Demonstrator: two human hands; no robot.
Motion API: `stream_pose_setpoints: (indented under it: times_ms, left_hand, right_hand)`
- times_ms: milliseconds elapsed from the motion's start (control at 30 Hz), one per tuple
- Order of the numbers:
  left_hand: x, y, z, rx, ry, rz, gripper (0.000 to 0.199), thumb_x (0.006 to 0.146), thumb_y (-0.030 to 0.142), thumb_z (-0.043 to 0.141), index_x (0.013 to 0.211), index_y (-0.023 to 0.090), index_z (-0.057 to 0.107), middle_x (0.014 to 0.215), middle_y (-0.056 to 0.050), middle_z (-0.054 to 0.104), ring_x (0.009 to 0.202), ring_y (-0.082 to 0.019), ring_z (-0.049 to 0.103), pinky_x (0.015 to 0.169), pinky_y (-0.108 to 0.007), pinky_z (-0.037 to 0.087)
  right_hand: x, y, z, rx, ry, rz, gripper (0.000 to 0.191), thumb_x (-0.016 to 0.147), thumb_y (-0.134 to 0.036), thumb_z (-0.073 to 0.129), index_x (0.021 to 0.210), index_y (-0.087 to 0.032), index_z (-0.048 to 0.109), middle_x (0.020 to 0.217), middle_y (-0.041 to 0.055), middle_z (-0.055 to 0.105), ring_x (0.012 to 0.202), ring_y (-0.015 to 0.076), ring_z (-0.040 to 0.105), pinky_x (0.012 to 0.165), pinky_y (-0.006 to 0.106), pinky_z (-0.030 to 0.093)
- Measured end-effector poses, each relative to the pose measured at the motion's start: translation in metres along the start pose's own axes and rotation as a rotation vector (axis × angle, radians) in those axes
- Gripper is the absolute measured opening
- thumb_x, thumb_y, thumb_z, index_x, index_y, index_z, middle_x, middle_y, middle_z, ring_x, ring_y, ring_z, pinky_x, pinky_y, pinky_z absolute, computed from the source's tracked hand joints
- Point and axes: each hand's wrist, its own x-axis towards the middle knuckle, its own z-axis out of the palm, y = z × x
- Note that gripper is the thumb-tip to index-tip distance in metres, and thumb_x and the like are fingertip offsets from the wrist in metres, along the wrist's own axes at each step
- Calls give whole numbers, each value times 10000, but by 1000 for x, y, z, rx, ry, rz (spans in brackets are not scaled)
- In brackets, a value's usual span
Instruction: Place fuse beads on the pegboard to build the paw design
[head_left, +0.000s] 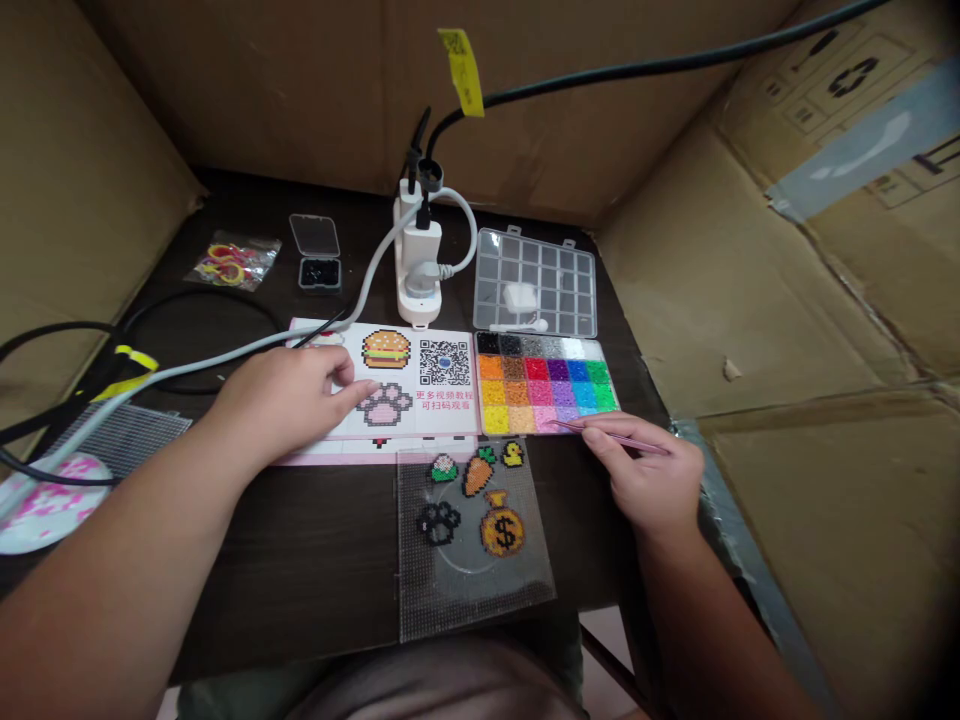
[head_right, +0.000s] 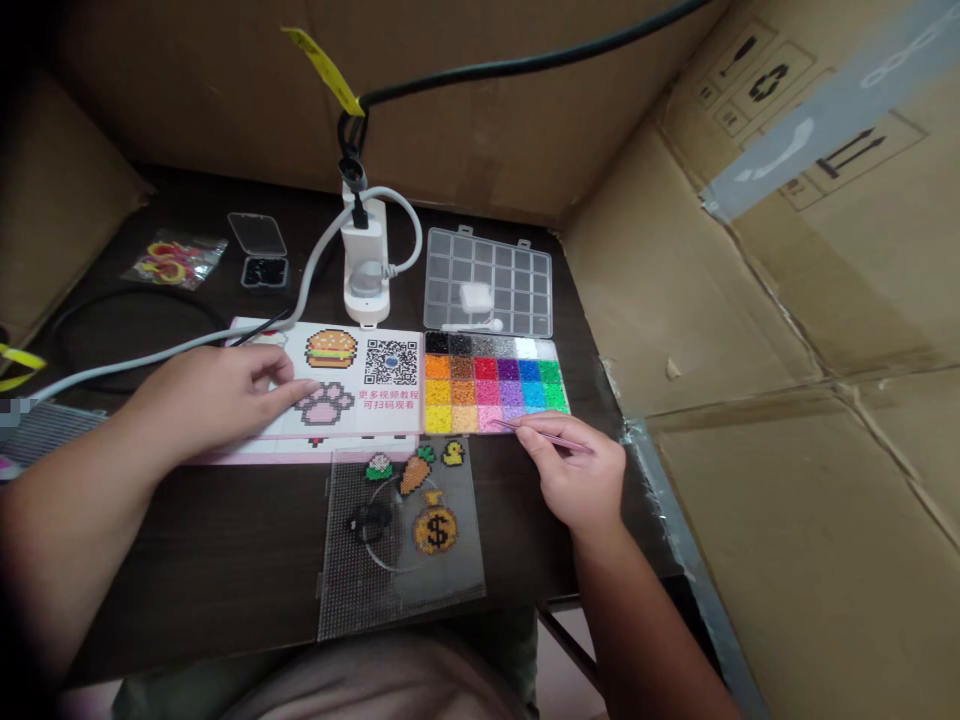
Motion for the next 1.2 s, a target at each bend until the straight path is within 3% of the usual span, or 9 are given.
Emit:
stream_pose_setpoints:
  times_ms: [433,533,667,767,933,1200]
  left_hand:
    - [-1,-1,-1,-4,-1,16,486,893,678,512,982,277,772,898,-128,784,884,-367,719,718,-442,495]
    - [-2,1,-2,-7,10,25,473,888,673,522,973,276,763,935,-115,793,900,-345,717,715,-418,469]
    - [-2,0,0,-39,39,32,455,882,664,562,988,272,767,944,-92,798,911,-314,712,741,-391,464]
    - [-2,0,2,-64,54,32,455,875,671,585,993,275,776,953,-82,797,945,-310,708,782,-387,473]
    - [-3,1,1,-70,48,30,448,883,662,599,991,265,777,975,-83,793,975,-306,708,819,-388,483]
    - [-2,1,1,-67,35,22,464,879,666,617,1034,265,789,975,-91,789,1011,-322,711,860,-407,496]
  right_hand:
    - [-5,5,-1,186,52,91,94,859,-293,871,803,-221,844,811,69,852,743,231,823,701,342,689]
    - [-5,-18,7,285,-59,49,55,879,-260,853,828,-243,848,831,51,856,768,214,824,749,335,693]
    - [-7,-58,27,345,-330,1,95,893,-231,829,800,-242,842,796,58,851,706,217,820,675,324,699]
    - [-12,-70,43,383,-458,-74,83,889,-182,822,825,-229,847,810,64,855,691,208,822,665,302,697]
    - [-20,-66,52,371,-526,-213,142,887,-99,784,897,-223,852,833,66,861,726,205,836,746,298,707]
    - [-23,-64,53,398,-557,-253,152,883,-86,770,904,-215,848,845,76,863,723,216,841,755,301,706]
